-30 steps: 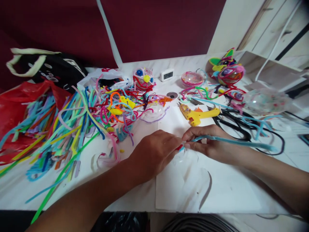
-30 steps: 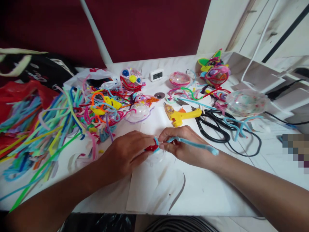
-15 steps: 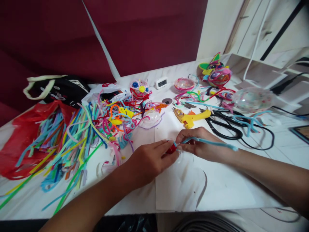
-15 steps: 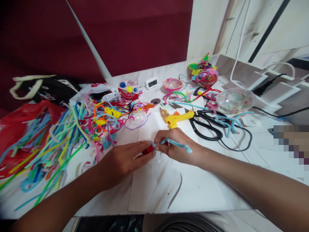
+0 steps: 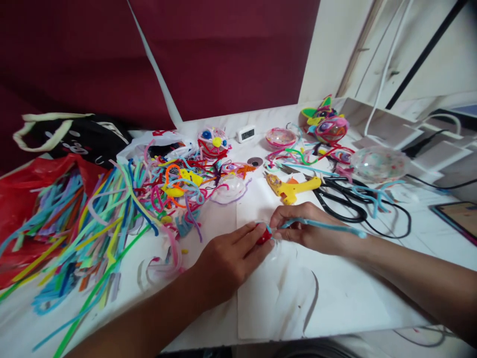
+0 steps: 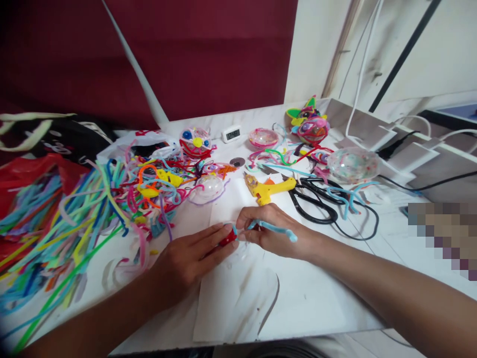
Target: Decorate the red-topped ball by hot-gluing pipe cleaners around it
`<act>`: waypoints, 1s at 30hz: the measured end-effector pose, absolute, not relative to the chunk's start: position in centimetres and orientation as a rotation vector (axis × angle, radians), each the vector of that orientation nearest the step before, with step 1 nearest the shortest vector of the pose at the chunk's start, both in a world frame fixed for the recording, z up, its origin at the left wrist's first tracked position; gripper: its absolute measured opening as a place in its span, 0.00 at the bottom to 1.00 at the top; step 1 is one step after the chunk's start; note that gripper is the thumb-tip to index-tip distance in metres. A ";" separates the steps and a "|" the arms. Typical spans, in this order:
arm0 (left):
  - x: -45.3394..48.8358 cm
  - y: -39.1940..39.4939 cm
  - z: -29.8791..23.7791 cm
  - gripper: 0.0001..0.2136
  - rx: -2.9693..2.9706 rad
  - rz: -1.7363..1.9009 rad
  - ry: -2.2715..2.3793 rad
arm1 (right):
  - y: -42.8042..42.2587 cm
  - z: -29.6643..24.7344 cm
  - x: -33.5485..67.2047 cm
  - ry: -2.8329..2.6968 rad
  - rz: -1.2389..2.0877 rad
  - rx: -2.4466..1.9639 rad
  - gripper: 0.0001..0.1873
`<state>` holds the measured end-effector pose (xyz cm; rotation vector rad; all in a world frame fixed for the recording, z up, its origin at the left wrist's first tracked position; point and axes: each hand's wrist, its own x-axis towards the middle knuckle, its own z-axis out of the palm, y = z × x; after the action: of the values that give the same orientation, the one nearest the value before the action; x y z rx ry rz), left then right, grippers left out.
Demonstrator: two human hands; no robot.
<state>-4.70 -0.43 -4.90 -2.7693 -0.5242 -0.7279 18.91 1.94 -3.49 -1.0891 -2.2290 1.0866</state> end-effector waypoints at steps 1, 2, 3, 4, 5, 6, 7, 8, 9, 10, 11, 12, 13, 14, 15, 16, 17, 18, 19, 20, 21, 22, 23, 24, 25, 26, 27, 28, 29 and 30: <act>-4.7 -0.4 -5.0 0.13 -2.756 -0.732 -0.518 | 2.1 -3.2 19.4 -2.295 1.076 -1.051 0.07; -4.7 -0.4 -5.1 0.13 -2.742 -0.736 -0.509 | 2.3 -3.0 19.9 -2.361 1.031 -1.026 0.07; -4.7 -0.5 -5.1 0.13 -2.731 -0.735 -0.499 | 2.4 -2.9 20.6 -2.421 0.939 -1.032 0.09; -4.7 -0.5 -5.2 0.13 -2.724 -0.731 -0.495 | 2.6 -2.8 21.3 -2.454 0.793 -1.076 0.10; -4.7 -0.5 -5.2 0.13 -2.720 -0.727 -0.494 | 2.7 -2.9 22.0 -2.450 0.607 -1.151 0.11; -4.7 -0.5 -5.2 0.14 -2.720 -0.724 -0.496 | 2.8 -3.1 22.7 -2.458 0.422 -1.220 0.12; -4.7 -0.5 -5.2 0.14 -2.718 -0.728 -0.495 | 2.7 -3.4 23.3 -2.479 0.269 -1.259 0.12; -4.7 -0.5 -5.2 0.14 -2.717 -0.732 -0.496 | 2.6 -3.7 23.8 -2.497 0.153 -1.276 0.12; -4.7 -0.5 -5.2 0.14 -2.715 -0.736 -0.495 | 2.5 -3.9 24.1 -2.515 0.090 -1.291 0.13; -4.7 -0.6 -5.2 0.13 -2.713 -0.741 -0.496 | 2.4 -4.1 24.3 -2.521 0.057 -1.305 0.14; -4.7 -0.6 -5.1 0.13 -2.713 -0.741 -0.499 | 2.4 -4.2 24.4 -2.520 0.024 -1.317 0.15; -4.6 -0.6 -5.1 0.13 -2.714 -0.738 -0.505 | 2.5 -4.3 24.4 -2.524 -0.014 -1.330 0.16; -4.6 -0.7 -5.1 0.13 -2.718 -0.727 -0.512 | 2.9 -4.2 24.3 -2.532 -0.073 -1.336 0.16; -4.6 -0.7 -5.0 0.13 -2.722 -0.716 -0.518 | 3.4 -4.1 24.2 -2.563 -0.141 -1.337 0.17; -4.6 -0.7 -5.0 0.14 -2.722 -0.712 -0.520 | 4.1 -4.0 24.1 -2.599 -0.210 -1.339 0.19; -4.6 -0.7 -5.0 0.14 -2.720 -0.712 -0.523 | 4.9 -3.9 24.0 -2.647 -0.256 -1.345 0.21; -4.6 -0.7 -5.0 0.13 -2.713 -0.716 -0.524 | 5.8 -3.9 23.8 -2.697 -0.277 -1.356 0.22; -4.6 -0.7 -5.0 0.13 -2.707 -0.722 -0.524 | 6.6 -4.0 23.6 -2.722 -0.277 -1.363 0.22; -4.6 -0.7 -5.0 0.13 -2.702 -0.727 -0.523 | 7.4 -4.2 23.5 -2.755 -0.260 -1.360 0.22; -4.6 -0.6 -5.0 0.13 -2.699 -0.730 -0.523 | 8.1 -4.4 23.2 -2.768 -0.248 -1.364 0.21; -4.6 -0.6 -5.0 0.13 -2.700 -0.723 -0.520 | 8.7 -4.7 23.0 -2.770 -0.237 -1.367 0.20; -4.6 -0.6 -5.1 0.13 -2.701 -0.717 -0.518 | 9.2 -4.9 22.8 -2.769 -0.228 -1.368 0.20; -4.6 -0.6 -5.2 0.13 -2.701 -0.713 -0.517 | 9.5 -5.1 22.6 -2.762 -0.221 -1.367 0.19; -4.7 -0.6 -5.2 0.13 -2.701 -0.710 -0.517 | 9.7 -5.1 22.5 -2.759 -0.208 -1.356 0.19; -4.7 -0.6 -5.3 0.13 -2.698 -0.711 -0.517 | 9.7 -5.1 22.4 -2.755 -0.189 -1.338 0.19; -4.7 -0.7 -5.4 0.13 -2.697 -0.712 -0.520 | 9.6 -4.8 22.3 -2.747 -0.167 -1.318 0.19; -4.7 -0.7 -5.5 0.13 -2.697 -0.718 -0.524 | 9.4 -4.5 22.3 -2.733 -0.143 -1.297 0.20; -4.7 -0.7 -5.6 0.13 -2.699 -0.725 -0.530 | 9.1 -4.0 22.3 -2.709 -0.119 -1.283 0.20; -4.7 -0.7 -5.6 0.14 -2.702 -0.732 -0.534 | 8.6 -3.4 22.5 -2.670 -0.099 -1.278 0.21; -4.7 -0.7 -5.7 0.13 -2.705 -0.742 -0.535 | 8.2 -2.7 22.8 -2.634 -0.073 -1.276 0.21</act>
<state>-4.69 -0.71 -5.69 -2.7052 -0.5347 -0.7415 22.75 8.17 -2.74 -1.2760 -2.6344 -0.0732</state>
